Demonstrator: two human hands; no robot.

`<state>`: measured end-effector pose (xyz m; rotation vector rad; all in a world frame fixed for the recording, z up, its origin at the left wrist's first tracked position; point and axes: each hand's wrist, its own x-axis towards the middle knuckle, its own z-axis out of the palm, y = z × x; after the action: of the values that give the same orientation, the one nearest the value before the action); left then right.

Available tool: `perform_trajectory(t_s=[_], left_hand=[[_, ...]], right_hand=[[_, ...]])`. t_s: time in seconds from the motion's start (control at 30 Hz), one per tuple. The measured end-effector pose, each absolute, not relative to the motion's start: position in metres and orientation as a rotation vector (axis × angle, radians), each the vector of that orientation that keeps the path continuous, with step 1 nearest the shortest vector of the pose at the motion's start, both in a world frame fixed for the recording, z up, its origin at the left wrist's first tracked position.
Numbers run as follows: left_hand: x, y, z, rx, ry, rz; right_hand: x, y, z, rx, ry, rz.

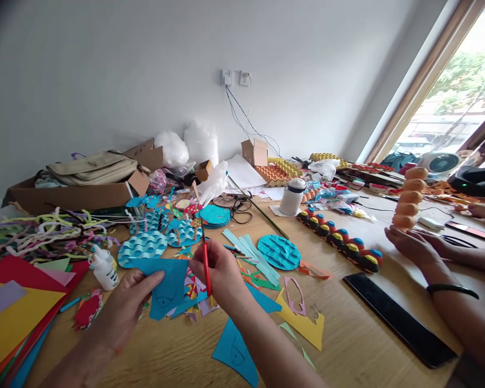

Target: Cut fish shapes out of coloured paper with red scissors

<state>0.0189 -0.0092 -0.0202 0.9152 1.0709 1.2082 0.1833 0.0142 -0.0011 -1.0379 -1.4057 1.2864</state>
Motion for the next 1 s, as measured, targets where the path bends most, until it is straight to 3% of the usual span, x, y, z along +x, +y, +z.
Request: perform_trajectory(t_s=[0.3,0.63,0.83,1.0], left_hand=[[0.024,-0.006,-0.024,0.953,1.175,1.494],[0.018,-0.002,0.014,1.371,1.171,1.159],[0.012,-0.001,0.024,1.296,1.42,1.555],[0.005,-0.005,0.023,1.323,1.686,1.651]], right_hand=[[0.167,0.004,-0.01,-0.991,-1.241,1.43],[0.162,0.011,0.012,-0.942,-1.361,1.312],[0.151,-0.001,0.016,-0.98,-1.472,1.186],[0.139,-0.011,-0.002,-0.995,-1.586,1.195]])
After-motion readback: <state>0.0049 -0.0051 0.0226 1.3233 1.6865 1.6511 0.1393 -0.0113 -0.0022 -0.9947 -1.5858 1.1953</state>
